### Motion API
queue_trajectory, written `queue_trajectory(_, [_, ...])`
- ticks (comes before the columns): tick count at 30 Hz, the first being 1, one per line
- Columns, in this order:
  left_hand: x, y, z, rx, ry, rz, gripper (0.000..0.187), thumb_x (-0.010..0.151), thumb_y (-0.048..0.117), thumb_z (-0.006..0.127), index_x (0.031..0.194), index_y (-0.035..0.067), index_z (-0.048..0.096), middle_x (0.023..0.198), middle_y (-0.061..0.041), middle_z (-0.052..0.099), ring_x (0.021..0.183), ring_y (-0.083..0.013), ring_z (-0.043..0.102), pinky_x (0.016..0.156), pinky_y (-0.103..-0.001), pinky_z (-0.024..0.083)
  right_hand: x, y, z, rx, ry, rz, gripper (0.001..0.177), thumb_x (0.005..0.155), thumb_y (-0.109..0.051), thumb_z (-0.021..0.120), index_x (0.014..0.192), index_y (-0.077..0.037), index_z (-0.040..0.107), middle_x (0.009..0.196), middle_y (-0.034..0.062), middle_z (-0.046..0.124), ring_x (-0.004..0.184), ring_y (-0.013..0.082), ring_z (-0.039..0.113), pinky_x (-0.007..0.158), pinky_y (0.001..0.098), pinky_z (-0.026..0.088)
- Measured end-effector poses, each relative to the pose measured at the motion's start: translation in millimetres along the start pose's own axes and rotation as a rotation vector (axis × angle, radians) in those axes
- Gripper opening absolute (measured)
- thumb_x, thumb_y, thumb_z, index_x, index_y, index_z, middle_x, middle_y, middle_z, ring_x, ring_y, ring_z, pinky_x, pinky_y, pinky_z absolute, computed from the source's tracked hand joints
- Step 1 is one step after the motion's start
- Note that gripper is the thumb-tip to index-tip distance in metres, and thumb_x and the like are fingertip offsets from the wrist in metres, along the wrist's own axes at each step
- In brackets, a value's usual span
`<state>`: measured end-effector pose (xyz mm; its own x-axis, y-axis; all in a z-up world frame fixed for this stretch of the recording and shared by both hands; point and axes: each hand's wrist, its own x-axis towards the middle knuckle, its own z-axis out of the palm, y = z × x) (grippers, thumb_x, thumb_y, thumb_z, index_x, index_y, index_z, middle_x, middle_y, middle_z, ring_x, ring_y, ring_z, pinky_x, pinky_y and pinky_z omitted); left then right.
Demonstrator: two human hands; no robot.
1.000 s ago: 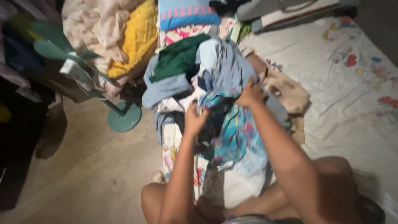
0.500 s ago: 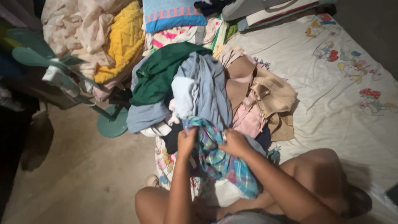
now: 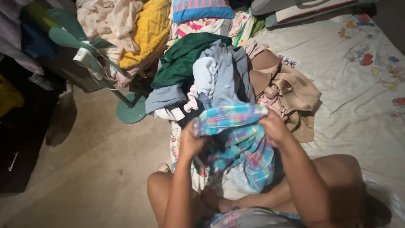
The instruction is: The person sits on a bed and folds a plaid shirt, then a pair of light blue jeans. They smooth and align the garments by hand, then place each folded item on the bed beside them.
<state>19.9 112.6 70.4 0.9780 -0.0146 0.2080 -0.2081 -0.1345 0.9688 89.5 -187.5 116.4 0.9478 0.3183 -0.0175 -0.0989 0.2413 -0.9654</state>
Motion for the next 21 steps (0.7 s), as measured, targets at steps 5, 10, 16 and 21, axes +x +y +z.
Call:
queue_trajectory(5, [5.4, -12.8, -9.5, -0.38, 0.179, -0.691, 0.045, 0.092, 0.039, 0.05, 0.127, 0.013, 0.063, 0.111, -0.016, 0.073, 0.09, -0.0445, 0.067, 0.076, -0.06, 0.046, -5.2, -38.1, -7.3, -0.492, -0.074, -0.161, 0.059, 0.068, 0.008, 0.072, 0.123, -0.004, 0.056, 0.111, 0.0096, 0.069, 0.107, 0.017, 0.067, 0.089, 0.0302, 0.054])
queue_trajectory(10, [-19.0, -22.5, 15.5, -1.426, -0.042, -0.373, 0.052, 0.095, 0.031, 0.052, 0.138, 0.002, 0.056, 0.127, -0.018, 0.069, 0.115, -0.0359, 0.067, 0.103, -0.053, 0.053, 11.0, -16.3, 7.5, -1.121, 0.319, -0.387, 0.069, 0.057, -0.007, 0.086, 0.12, -0.005, 0.058, 0.115, 0.0211, 0.06, 0.112, 0.0367, 0.06, 0.091, 0.0444, 0.048])
queue_trajectory(16, [-9.2, 18.9, 35.1, -1.727, -0.009, -0.085, 0.069, 0.102, 0.052, 0.049, 0.15, 0.003, 0.046, 0.146, -0.02, 0.056, 0.133, -0.0376, 0.055, 0.115, -0.053, 0.041, -26.0, 76.6, 35.0, -0.349, -0.247, -0.301, 0.017, 0.098, -0.008, 0.076, 0.105, -0.003, 0.061, 0.106, 0.0123, 0.06, 0.101, 0.0268, 0.061, 0.097, 0.0361, 0.05])
queue_trajectory(21, [-13.2, 22.7, 40.1, -1.817, -0.151, 0.072, 0.072, 0.099, 0.055, 0.054, 0.15, 0.005, 0.045, 0.149, -0.019, 0.054, 0.137, -0.0371, 0.052, 0.117, -0.054, 0.036, -5.2, 143.5, 50.9, -0.071, -0.302, 0.419, 0.046, 0.103, -0.022, 0.051, 0.147, -0.008, 0.054, 0.145, 0.0071, 0.059, 0.132, 0.0204, 0.053, 0.114, 0.0351, 0.039])
